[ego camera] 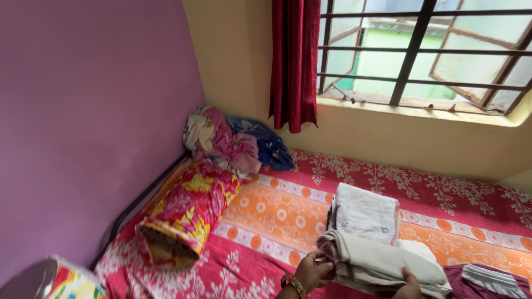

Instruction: The person takes folded clothes out of a wardrobe shelf, stacks and folds them on the bed, and places the folded stacks back onto the wardrobe shelf, arranging them by type.

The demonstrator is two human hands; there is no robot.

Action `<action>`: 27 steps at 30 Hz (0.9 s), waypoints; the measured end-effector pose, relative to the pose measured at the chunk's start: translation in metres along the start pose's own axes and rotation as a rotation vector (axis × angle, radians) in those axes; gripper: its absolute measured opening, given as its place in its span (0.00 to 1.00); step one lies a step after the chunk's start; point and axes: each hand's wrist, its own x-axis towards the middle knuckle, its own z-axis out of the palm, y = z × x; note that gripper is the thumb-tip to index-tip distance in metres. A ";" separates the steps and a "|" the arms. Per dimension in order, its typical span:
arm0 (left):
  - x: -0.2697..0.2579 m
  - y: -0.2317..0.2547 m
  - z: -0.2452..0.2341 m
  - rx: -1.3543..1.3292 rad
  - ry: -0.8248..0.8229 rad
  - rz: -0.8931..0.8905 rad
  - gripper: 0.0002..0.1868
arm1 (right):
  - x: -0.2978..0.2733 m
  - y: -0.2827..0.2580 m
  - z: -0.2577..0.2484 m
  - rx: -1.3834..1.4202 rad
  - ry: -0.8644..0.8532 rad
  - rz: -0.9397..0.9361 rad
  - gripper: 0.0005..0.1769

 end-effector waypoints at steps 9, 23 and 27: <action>0.062 0.014 -0.104 -0.314 0.177 -0.018 0.28 | -0.022 0.025 0.035 0.085 0.048 -0.265 0.29; 0.087 0.009 -0.066 -0.324 -0.012 -0.167 0.26 | -0.047 -0.008 -0.014 0.168 0.088 -0.322 0.29; 0.099 0.015 -0.055 -0.342 -0.012 -0.186 0.25 | -0.038 -0.027 -0.012 0.136 0.182 -0.192 0.29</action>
